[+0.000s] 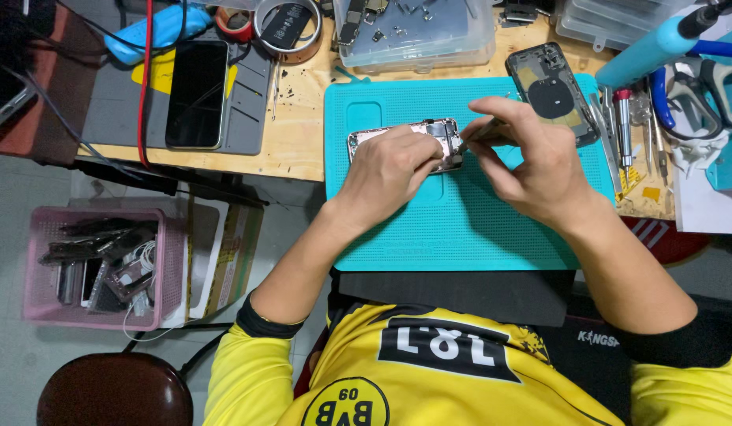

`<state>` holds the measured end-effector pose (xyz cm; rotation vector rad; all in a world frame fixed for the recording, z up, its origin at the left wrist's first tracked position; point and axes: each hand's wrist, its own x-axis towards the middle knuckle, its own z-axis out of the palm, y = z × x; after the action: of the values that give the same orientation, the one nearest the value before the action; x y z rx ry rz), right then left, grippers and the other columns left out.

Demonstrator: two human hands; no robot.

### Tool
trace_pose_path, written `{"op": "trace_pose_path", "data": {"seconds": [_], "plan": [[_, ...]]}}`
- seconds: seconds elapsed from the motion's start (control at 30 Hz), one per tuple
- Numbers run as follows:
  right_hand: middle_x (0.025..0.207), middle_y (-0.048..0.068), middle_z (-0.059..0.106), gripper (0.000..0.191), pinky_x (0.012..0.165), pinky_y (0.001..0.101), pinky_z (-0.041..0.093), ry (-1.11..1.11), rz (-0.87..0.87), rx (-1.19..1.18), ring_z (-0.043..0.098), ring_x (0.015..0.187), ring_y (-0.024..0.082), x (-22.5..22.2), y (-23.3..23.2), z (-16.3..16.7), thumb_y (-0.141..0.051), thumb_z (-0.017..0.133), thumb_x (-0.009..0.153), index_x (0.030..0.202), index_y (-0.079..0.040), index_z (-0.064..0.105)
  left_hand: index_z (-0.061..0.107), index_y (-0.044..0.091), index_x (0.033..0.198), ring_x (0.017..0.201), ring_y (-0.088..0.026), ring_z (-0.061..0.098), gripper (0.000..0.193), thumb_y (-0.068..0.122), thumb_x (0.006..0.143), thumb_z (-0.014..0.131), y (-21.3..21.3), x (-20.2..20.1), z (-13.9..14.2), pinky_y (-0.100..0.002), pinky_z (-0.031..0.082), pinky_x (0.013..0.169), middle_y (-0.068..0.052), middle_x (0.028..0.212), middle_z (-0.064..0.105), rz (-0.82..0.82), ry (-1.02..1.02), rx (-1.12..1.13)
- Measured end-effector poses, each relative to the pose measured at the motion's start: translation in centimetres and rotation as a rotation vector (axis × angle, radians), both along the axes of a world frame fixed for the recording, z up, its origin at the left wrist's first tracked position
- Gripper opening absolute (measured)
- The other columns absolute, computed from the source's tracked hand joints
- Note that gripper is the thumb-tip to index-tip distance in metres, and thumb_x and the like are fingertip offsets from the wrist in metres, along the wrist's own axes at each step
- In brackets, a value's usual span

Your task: The person repairs a smartphone at a workbench, using a precision screwdriver to remove and reinstall small screws and reposition internal components inside the opened phone. They lift the midframe, adjust a flex cable, and work on the disassembled phone body on a teal repair mat.

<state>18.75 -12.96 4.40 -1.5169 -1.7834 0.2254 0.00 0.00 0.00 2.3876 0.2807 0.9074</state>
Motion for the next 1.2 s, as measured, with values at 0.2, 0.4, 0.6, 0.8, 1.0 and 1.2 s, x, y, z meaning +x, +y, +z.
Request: {"op": "trace_pose_path", "data": {"seconds": [0.2,0.4,0.6,0.8,1.0,1.2], "plan": [[0.112,0.016,0.073,0.056,0.093,0.0337,0.063,-0.006,0.018,-0.002,0.076,0.105,0.025,-0.2,0.2,0.2,0.011,0.071,0.090,0.140,-0.002,0.050,0.067,0.007,0.094,0.084,-0.029,0.066,0.012,0.008,0.087,0.078,0.0,0.0,0.2,-0.042,0.052,0.073,-0.009,0.086,0.069,-0.018,-0.007,0.046],[0.112,0.015,0.072,0.057,0.092,0.0335,0.063,-0.028,0.056,0.010,0.076,0.104,0.025,-0.3,0.4,0.5,0.013,0.070,0.090,0.141,-0.003,0.050,0.067,0.006,0.090,0.084,-0.030,0.066,0.012,0.009,0.086,0.078,0.2,0.3,0.3,-0.043,0.052,0.074,-0.009,0.084,0.068,-0.050,0.012,0.042],[0.111,0.015,0.072,0.056,0.086,0.0350,0.062,-0.078,0.083,0.026,0.075,0.101,0.027,-0.1,0.5,0.6,0.014,0.069,0.090,0.140,-0.004,0.051,0.071,0.006,0.090,0.086,-0.031,0.067,0.009,0.009,0.085,0.077,0.3,0.5,-0.2,-0.043,0.053,0.075,-0.010,0.086,0.069,-0.102,0.007,-0.029],[0.109,0.014,0.072,0.055,0.082,0.0355,0.060,-0.104,0.065,0.007,0.075,0.099,0.027,-0.2,0.7,0.6,0.012,0.070,0.090,0.139,-0.004,0.052,0.071,0.007,0.090,0.087,-0.031,0.067,0.007,0.010,0.086,0.076,0.6,0.8,-0.8,-0.043,0.053,0.075,-0.010,0.086,0.069,-0.111,0.035,-0.062],[0.104,0.015,0.072,0.060,0.082,0.0356,0.060,-0.103,0.054,0.042,0.074,0.094,0.027,0.0,1.2,0.7,0.004,0.079,0.086,0.140,-0.002,0.053,0.070,0.006,0.091,0.088,-0.031,0.067,0.009,0.011,0.087,0.076,0.7,0.8,-0.7,-0.044,0.053,0.076,-0.011,0.086,0.069,-0.121,0.062,-0.075],[0.100,0.013,0.074,0.045,0.079,0.0304,0.061,-0.032,-0.015,0.023,0.077,0.090,0.020,0.0,1.7,0.2,0.005,0.078,0.092,0.133,-0.005,0.061,0.070,0.006,0.092,0.088,-0.032,0.067,0.010,0.012,0.086,0.075,1.0,0.7,-0.4,-0.044,0.053,0.077,-0.011,0.087,0.070,-0.140,0.066,-0.076]]}}
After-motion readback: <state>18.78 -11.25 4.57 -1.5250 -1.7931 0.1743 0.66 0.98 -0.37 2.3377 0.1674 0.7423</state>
